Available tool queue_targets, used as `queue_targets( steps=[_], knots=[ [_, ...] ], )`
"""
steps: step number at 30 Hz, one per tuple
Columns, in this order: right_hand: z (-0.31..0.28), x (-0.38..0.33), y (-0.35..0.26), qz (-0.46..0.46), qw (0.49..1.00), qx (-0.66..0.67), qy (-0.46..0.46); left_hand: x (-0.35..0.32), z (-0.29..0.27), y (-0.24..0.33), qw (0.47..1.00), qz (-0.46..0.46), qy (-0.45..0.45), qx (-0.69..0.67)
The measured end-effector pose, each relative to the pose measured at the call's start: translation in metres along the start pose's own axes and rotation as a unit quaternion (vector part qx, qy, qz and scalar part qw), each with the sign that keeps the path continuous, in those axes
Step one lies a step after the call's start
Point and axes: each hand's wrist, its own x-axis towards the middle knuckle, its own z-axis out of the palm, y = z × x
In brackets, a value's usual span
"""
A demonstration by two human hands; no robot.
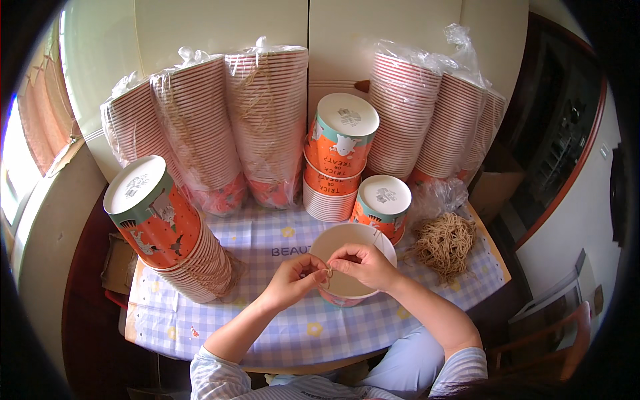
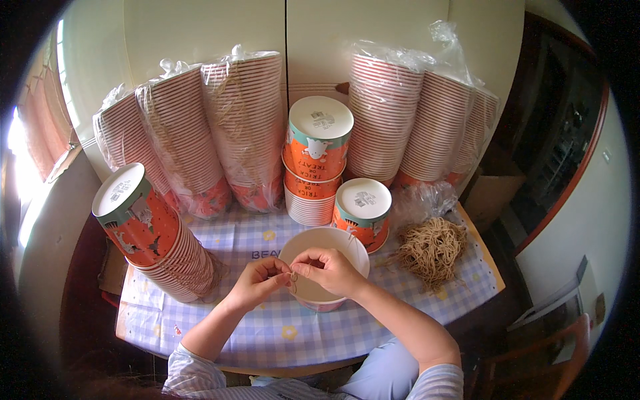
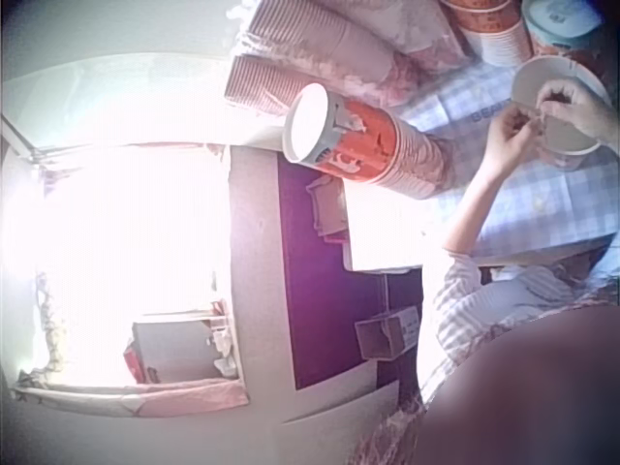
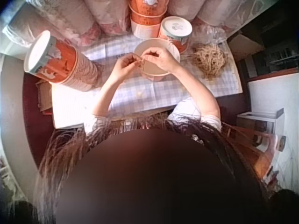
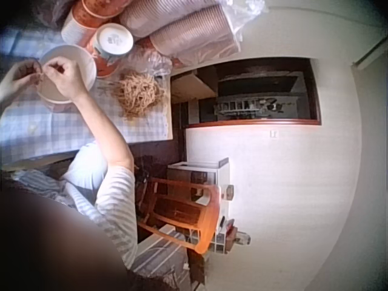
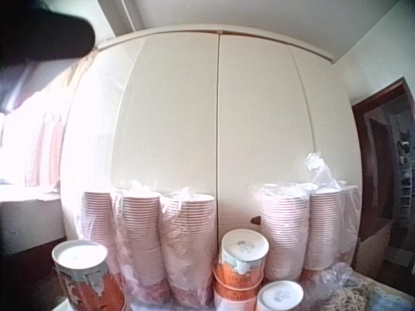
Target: Packing decorative filler and securing items within paper buckets using wire ties.
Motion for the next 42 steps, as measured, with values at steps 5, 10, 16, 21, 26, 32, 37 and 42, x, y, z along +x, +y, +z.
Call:
queue_targets(
  steps=[5,10,16,21,26,32,37,42],
  knots=[
    [0.000,0.000,-0.001,0.004,0.999,-0.039,0.017,0.001,-0.003,0.000,1.000,0.005,0.023,0.015],
    [0.002,0.001,0.000,-0.007,0.994,-0.099,0.038,0.001,-0.014,0.001,0.987,0.039,0.095,0.127],
    [0.001,0.001,0.001,-0.029,0.984,-0.167,0.053,-0.002,-0.019,0.014,0.957,0.039,0.121,0.261],
    [0.001,0.001,0.002,-0.053,0.978,-0.192,0.065,-0.001,-0.020,0.018,0.926,0.060,0.111,0.355],
    [0.001,0.000,-0.001,-0.045,0.974,-0.200,0.091,-0.001,-0.006,0.017,0.864,0.137,0.152,0.460],
    [0.002,0.000,-0.007,-0.024,0.978,-0.190,0.082,-0.006,0.013,0.013,0.868,0.177,0.117,0.449],
    [0.002,-0.001,-0.003,-0.031,0.978,-0.191,0.078,-0.007,0.018,0.015,0.915,0.029,0.091,0.392],
    [0.003,-0.001,-0.001,-0.025,0.980,-0.181,0.076,-0.005,0.013,-0.007,0.991,0.048,0.097,0.078]
  ],
)
